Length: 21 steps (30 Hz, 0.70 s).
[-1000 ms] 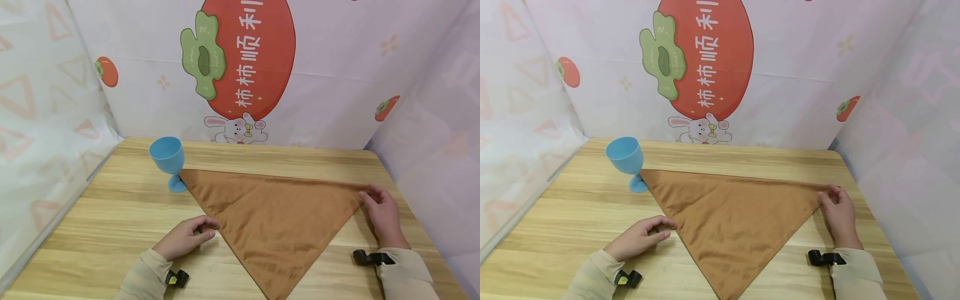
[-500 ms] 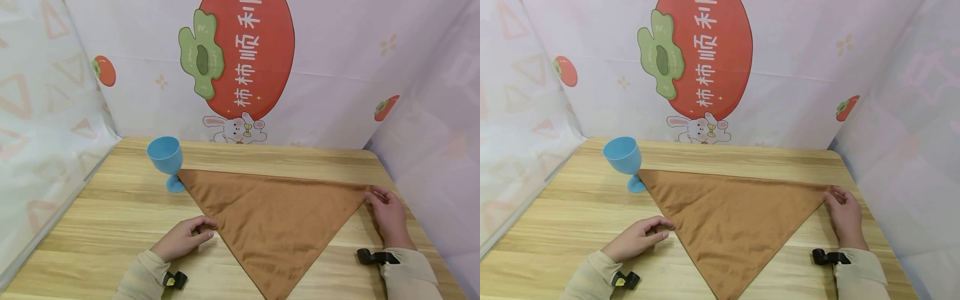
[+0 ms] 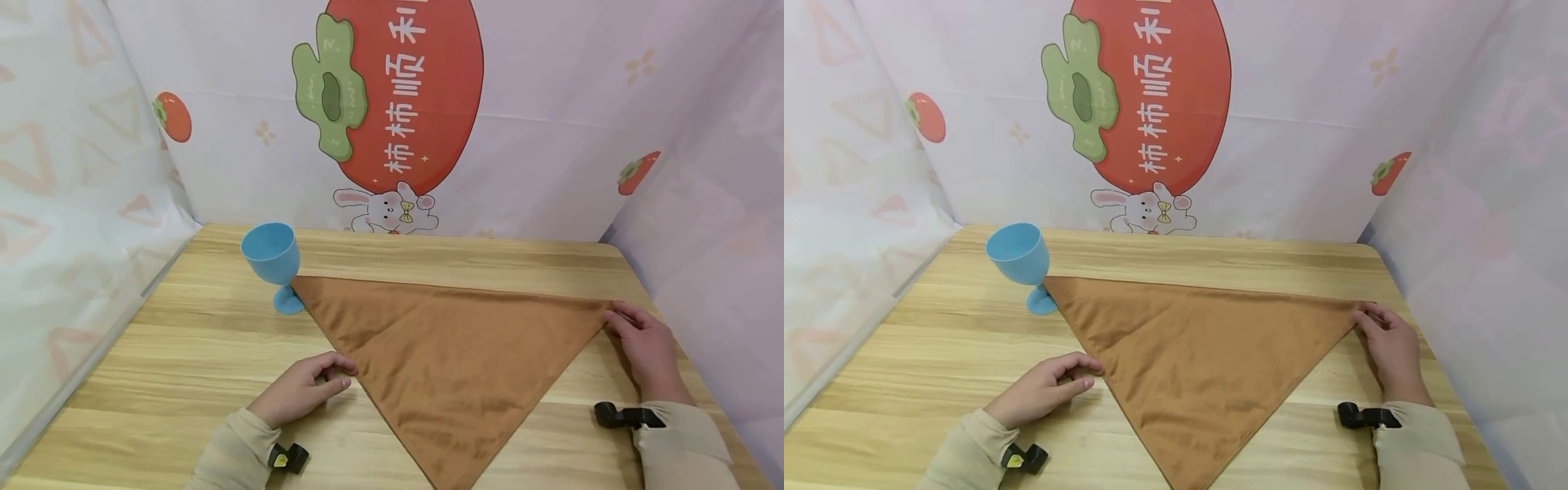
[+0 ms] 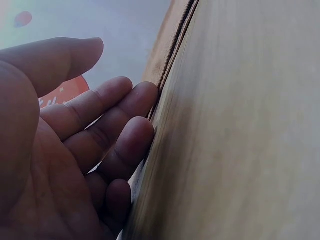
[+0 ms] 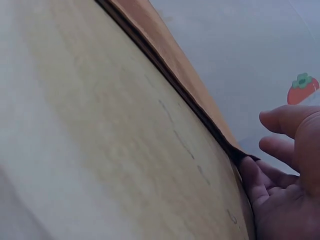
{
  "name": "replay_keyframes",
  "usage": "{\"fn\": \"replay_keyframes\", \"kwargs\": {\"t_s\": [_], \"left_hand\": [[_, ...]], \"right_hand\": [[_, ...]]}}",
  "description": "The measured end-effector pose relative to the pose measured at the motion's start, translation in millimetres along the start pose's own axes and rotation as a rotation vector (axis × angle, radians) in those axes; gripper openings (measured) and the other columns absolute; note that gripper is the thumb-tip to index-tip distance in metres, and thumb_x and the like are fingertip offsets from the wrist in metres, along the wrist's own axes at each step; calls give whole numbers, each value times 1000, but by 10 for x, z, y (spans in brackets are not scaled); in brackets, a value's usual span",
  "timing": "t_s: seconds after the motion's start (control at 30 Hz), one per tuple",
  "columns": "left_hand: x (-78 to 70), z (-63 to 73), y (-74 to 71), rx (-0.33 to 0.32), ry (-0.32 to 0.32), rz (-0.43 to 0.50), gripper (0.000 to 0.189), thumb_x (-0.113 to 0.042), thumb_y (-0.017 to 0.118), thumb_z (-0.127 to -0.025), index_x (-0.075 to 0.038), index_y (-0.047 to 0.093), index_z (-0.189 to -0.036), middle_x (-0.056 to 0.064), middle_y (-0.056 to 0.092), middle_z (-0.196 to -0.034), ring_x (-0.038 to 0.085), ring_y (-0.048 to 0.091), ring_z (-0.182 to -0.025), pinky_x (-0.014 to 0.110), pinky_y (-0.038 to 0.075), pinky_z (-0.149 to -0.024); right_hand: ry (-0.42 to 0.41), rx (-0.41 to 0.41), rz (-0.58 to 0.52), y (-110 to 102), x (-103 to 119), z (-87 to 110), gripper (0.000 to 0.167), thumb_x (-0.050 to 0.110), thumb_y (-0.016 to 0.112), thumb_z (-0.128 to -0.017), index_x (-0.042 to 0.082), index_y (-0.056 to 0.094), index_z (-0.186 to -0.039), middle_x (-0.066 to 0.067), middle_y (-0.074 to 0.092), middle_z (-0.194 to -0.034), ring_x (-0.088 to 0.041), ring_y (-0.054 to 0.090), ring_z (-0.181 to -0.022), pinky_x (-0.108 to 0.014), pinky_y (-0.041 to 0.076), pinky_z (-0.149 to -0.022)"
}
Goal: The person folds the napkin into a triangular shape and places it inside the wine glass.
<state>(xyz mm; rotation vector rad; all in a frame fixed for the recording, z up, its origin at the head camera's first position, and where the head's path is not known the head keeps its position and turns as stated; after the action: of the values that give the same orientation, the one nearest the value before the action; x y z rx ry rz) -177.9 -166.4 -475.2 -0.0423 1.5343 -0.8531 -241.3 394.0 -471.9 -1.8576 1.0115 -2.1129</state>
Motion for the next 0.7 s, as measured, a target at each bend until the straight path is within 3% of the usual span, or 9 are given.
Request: {"fn": "replay_keyframes", "kwargs": {"t_s": [0.13, 0.23, 0.33, 0.4, 0.53, 0.63, 0.7], "left_hand": [[6, -8, 4, -4, 2, -9, 24, -32, 62, -101, -18, 67, -120, -6, 67, -111, 10, 59, -87, 27, 49, -72], [14, -20, 7, -3, 2, -11, 25, -33, 61, -101, -18, 67, -120, -7, 67, -111, 10, 59, -87, 27, 49, -72], [22, -27, 13, -1, -5, -9, 25, -34, 61, -101, -18, 67, -120, -7, 67, -110, 10, 59, -87, 27, 49, -71], [26, -25, 15, 0, -10, -7, 25, -34, 61, -101, -18, 67, -120, -7, 68, -110, 10, 59, -86, 27, 49, -71], [35, -20, 9, -4, -13, -1, 25, -33, 62, -101, -18, 67, -120, -7, 68, -110, 10, 59, -87, 27, 49, -71], [41, -18, 4, -7, -13, 3, 24, -33, 62, -101, -19, 67, -120, -7, 68, -110, 10, 59, -87, 27, 49, -71], [41, -17, 0, -9, -12, 3, 24, -33, 62, -101, -19, 67, -120, -7, 68, -110, 10, 59, -87, 27, 50, -71]], "right_hand": [[37, -3, 76, -5, -37, -22, 68, 49, 61, -97, 2, 52, -144, 19, 63, -113, -11, 58, -114, -13, 40, -92], [55, -8, 112, -9, -70, -35, 69, 52, 59, -97, 3, 51, -145, -9, 55, -142, -36, 41, -137, -30, 34, -110], [36, -11, 141, -14, -74, -42, 69, 50, 58, -98, 1, 50, -145, -22, 48, -147, -43, 39, -136, -40, 33, -111], [6, -14, 175, -16, -63, -52, 66, 47, 57, -99, -1, 51, -143, -25, 51, -141, -43, 42, -131, -38, 36, -106], [-43, 4, 201, -8, -27, -89, 64, 43, 55, -101, -5, 48, -144, -30, 49, -141, -46, 42, -128, -47, 36, -104], [-52, 41, 195, -5, -14, -121, 70, 42, 53, -102, -7, 37, -149, -36, 36, -150, -54, 30, -138, -65, 26, -109], [-65, 64, 213, 3, 0, -139, 72, 42, 52, -102, -8, 32, -151, -39, 28, -152, -59, 23, -139, -69, 23, -109]]}}
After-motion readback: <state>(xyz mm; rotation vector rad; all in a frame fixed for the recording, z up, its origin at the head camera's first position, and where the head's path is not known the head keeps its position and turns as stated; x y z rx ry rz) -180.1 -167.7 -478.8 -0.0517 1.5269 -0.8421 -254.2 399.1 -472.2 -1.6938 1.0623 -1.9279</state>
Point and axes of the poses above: each hand's wrist, its own z-axis away from the middle knuckle, its own y-axis out of the palm, x = y × z, the point moved 9 cm from there along -z, towards the middle knuckle
